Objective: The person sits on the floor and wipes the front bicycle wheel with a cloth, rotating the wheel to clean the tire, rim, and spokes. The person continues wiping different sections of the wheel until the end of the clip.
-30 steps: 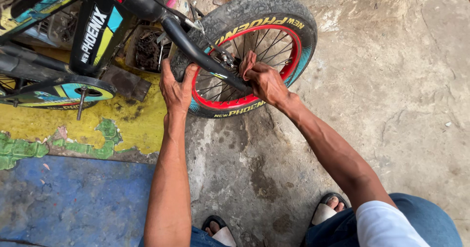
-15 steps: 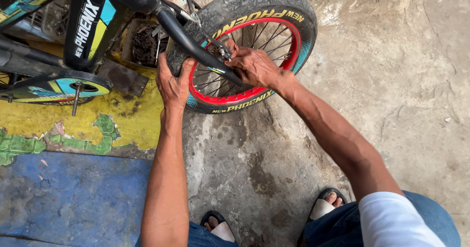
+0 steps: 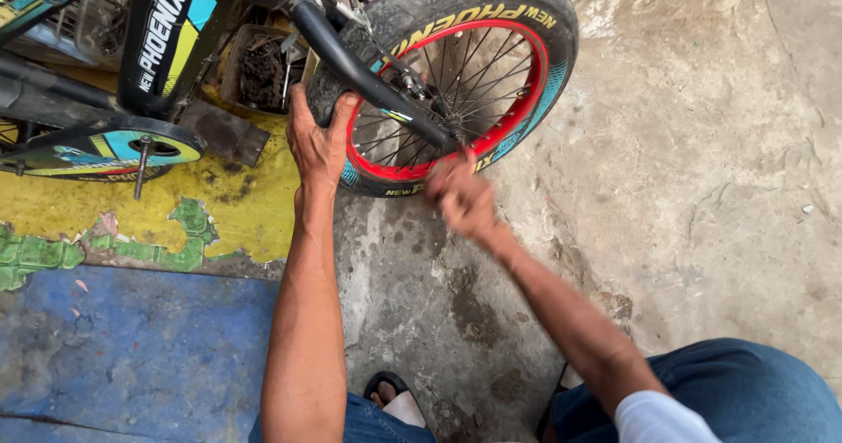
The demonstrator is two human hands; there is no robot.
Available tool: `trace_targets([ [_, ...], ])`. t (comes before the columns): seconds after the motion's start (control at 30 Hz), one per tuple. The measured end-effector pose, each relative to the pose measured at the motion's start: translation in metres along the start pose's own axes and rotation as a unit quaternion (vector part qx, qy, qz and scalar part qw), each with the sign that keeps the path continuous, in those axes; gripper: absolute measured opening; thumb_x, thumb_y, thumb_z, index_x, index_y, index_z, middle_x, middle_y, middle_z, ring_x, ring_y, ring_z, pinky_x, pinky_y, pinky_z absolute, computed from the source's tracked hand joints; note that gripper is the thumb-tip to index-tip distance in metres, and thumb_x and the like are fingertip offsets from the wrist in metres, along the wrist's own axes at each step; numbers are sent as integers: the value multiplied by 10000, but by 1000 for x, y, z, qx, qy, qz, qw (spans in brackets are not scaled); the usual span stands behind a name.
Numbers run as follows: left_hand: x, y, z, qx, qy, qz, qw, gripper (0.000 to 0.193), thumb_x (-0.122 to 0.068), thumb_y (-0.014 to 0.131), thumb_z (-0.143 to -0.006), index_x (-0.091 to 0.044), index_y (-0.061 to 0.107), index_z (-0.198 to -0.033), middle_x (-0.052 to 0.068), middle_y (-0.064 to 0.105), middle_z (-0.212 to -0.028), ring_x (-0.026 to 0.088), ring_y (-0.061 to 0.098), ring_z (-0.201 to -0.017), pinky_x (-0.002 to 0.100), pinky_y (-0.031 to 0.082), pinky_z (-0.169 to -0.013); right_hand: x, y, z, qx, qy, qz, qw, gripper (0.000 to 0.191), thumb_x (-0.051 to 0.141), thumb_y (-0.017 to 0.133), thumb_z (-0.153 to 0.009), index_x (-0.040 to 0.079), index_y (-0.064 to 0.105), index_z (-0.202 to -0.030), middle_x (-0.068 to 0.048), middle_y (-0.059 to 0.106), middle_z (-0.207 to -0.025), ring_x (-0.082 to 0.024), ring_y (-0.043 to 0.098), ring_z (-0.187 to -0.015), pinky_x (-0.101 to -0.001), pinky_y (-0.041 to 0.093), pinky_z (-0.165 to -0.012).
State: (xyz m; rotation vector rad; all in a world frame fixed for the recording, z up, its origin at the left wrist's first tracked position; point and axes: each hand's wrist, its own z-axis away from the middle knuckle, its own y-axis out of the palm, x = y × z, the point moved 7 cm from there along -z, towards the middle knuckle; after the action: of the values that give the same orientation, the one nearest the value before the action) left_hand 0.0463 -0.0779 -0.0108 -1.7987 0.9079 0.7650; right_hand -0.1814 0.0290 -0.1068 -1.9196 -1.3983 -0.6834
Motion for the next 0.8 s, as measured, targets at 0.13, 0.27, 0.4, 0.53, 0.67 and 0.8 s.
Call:
trace_targets([
  [0.13, -3, -3, 0, 0, -1, 1, 1000, 639, -520, 761, -931, 6, 556, -1229, 215, 697, -1120, 398, 676, -1033, 472, 508, -891, -29, 50, 32, -43, 177, 53, 982, 130, 34, 572, -964, 15, 692, -1013, -234, 675, -930, -362, 682, -938, -445, 568, -818],
  [0.27, -12, -5, -2, -5, 19, -22, 1000, 627, -498, 764, -945, 16, 553, -1236, 241, 671, -1140, 416, 654, -1047, 481, 499, -904, -55, 72, 13, -111, 219, 102, 964, 139, 49, 608, -977, 0, 682, -1084, -243, 677, -975, -412, 661, -929, -469, 522, -827],
  [0.4, -18, -5, -4, -7, 13, -6, 1000, 661, -538, 743, -929, 17, 559, -1237, 249, 679, -1154, 417, 657, -1067, 482, 498, -923, -48, 96, -6, -143, 202, 103, 963, 140, 9, 603, -911, -10, 699, -1012, -204, 694, -951, -370, 677, -925, -456, 546, -845],
  [0.53, -23, -8, -5, -10, 23, -31, 999, 767, -578, 733, -943, 52, 520, -1324, 294, 635, -1242, 448, 619, -1165, 495, 473, -1002, -12, 147, -20, -74, 139, 175, 972, 134, -36, 631, -757, 15, 725, -838, -190, 713, -908, -341, 683, -913, -587, 423, -866],
  [0.67, -26, -7, -5, 3, 8, -19, 1000, 803, -592, 726, -927, 58, 513, -1347, 295, 624, -1296, 444, 611, -1217, 492, 462, -1041, -16, 145, -11, -58, 205, 54, 976, 145, -50, 587, -879, -23, 702, -963, -190, 701, -999, -321, 682, -968, -455, 547, -894],
  [0.8, -28, -8, -5, 6, 3, -39, 999, 853, -607, 729, -939, 82, 483, -1378, 323, 591, -1338, 456, 589, -1255, 494, 451, -1065, -15, 92, 12, -150, 120, 9, 981, 159, -54, 546, -926, -33, 678, -1011, -201, 662, -1063, -352, 654, -1025, -472, 563, -950],
])
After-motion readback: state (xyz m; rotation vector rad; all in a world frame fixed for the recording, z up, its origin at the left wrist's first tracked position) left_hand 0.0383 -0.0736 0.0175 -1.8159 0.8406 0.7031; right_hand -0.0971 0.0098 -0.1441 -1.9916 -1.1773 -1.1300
